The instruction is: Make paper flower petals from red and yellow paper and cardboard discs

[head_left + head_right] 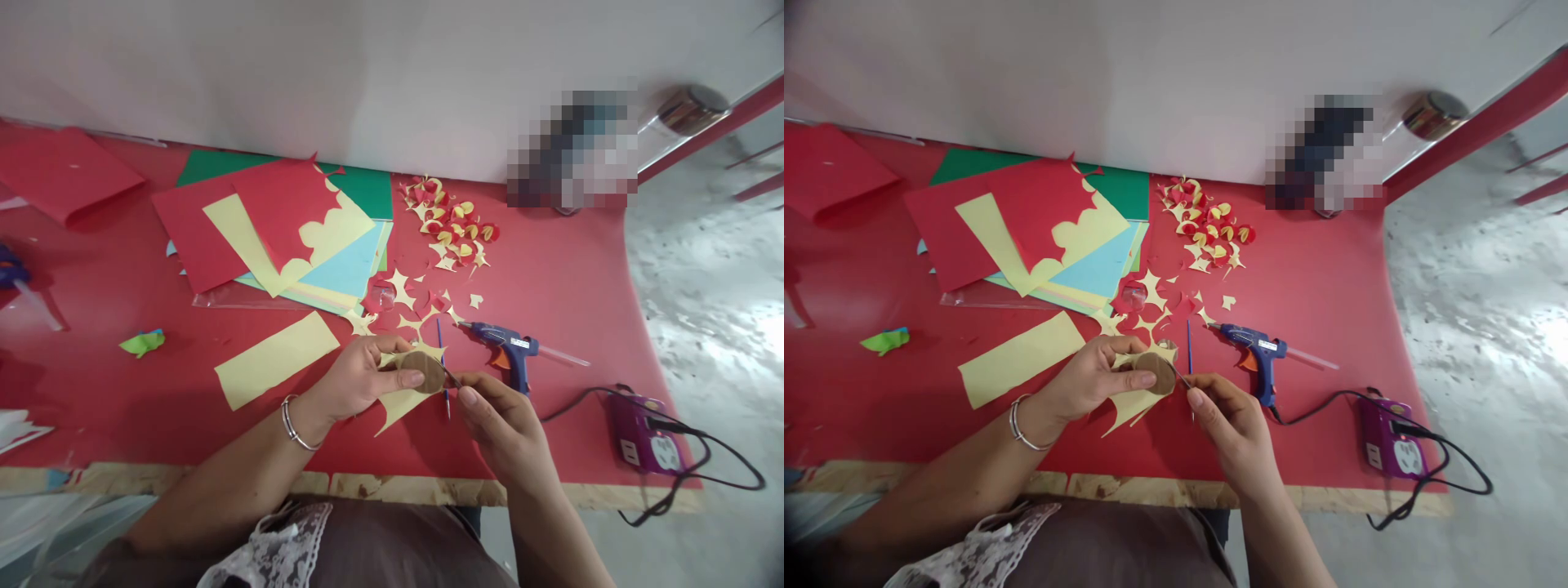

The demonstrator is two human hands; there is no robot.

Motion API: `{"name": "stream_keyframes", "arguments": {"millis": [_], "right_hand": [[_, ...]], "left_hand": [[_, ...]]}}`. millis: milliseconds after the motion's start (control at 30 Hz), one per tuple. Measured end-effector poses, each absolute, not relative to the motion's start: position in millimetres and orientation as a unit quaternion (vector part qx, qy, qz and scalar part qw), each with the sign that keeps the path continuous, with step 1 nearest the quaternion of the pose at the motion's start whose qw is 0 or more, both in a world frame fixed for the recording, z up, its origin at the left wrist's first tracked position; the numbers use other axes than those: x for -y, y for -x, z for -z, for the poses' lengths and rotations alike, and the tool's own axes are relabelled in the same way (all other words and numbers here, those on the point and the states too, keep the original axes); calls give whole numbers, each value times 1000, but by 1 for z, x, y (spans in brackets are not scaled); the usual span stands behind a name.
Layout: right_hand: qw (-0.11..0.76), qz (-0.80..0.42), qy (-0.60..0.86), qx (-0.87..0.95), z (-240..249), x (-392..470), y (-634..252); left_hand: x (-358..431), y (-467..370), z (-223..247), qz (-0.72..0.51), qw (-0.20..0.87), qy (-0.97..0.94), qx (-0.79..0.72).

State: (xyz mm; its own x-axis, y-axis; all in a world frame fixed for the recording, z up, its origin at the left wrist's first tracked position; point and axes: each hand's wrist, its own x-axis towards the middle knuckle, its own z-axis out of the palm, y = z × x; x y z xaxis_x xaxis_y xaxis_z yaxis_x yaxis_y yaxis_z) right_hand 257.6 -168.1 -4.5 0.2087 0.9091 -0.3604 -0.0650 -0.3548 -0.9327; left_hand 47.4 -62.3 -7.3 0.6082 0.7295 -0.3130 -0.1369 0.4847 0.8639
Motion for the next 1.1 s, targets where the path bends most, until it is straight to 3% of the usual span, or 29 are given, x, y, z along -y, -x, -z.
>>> {"name": "stream_keyframes", "arguments": {"millis": [600, 1100], "right_hand": [[382, -536, 643, 390, 2, 169, -270], [377, -536, 641, 399, 6, 171, -270]], "left_hand": [[58, -45, 4, -249, 771, -477, -340], [59, -45, 11, -236, 797, -465, -305]]}}
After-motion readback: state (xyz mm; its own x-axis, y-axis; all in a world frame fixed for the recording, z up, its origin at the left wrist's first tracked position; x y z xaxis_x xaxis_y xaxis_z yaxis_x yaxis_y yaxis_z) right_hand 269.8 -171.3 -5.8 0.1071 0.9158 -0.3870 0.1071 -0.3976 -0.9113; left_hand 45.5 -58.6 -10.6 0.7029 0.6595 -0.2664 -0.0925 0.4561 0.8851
